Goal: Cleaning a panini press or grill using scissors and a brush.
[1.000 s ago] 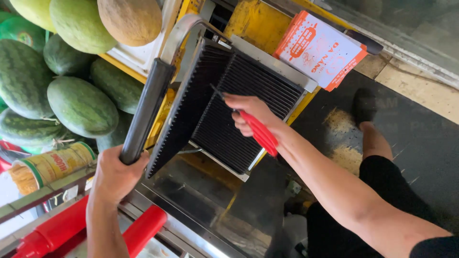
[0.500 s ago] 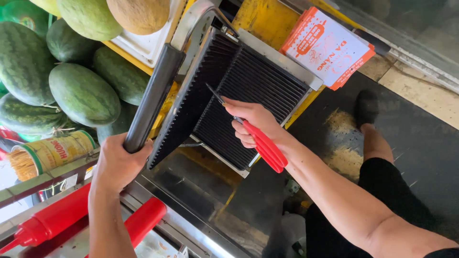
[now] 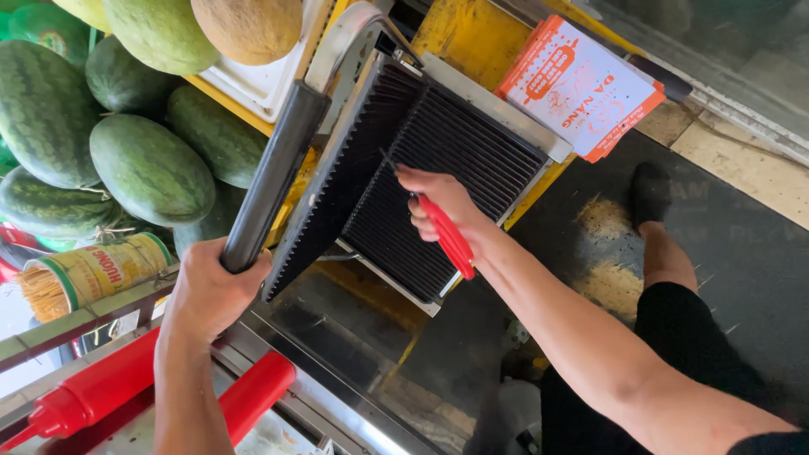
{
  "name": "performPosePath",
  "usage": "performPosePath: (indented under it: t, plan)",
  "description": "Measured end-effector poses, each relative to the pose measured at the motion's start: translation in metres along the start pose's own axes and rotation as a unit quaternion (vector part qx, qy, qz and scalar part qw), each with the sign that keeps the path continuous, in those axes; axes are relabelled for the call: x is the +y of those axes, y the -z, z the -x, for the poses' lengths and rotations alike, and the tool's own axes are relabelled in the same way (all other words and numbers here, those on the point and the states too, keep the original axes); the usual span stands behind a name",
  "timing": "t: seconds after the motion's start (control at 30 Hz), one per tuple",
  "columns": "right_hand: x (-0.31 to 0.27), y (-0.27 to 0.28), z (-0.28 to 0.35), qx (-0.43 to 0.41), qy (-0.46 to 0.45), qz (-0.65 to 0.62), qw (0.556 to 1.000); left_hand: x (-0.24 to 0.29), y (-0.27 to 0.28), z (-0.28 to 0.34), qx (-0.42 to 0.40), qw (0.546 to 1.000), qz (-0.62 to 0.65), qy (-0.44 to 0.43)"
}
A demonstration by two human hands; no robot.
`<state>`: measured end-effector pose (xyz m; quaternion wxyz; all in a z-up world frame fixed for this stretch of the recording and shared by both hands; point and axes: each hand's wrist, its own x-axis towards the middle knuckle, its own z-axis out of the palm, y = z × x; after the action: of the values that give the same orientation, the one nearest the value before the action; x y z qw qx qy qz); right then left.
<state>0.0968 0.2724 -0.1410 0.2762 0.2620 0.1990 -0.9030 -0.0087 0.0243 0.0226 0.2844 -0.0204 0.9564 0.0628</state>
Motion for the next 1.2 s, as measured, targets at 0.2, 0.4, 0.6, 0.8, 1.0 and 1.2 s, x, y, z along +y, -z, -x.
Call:
performPosePath:
  t: [0.2,0.4,0.6,0.8,1.0,1.2]
  plan:
    - [-0.013,-0.029,0.034,-0.013,0.022,0.015,1.000,-0.004,-0.003,-0.002,-0.002,1.000,0.011,-0.013]
    - [0.022,0.068,-0.053,-0.008,-0.010,-0.030,0.999,0.014,-0.001,0.013,-0.009,0.997,0.067,-0.035]
    - [0.045,0.085,-0.031,-0.176,-0.017,-0.115,0.977,0.012,-0.003,0.029,-0.002,0.990,0.059,-0.129]
    - [0.045,0.159,-0.122,-0.142,-0.003,-0.092,0.986,0.004,-0.009,0.012,0.001,0.990,0.044,-0.136]
    - [0.037,0.034,0.002,-0.069,0.020,-0.104,0.992,-0.006,0.000,0.001,0.022,0.992,0.037,-0.117]
    - [0.042,-0.010,0.022,-0.052,0.060,-0.098,0.992,-0.011,0.000,0.000,0.036,0.994,-0.017,-0.098]
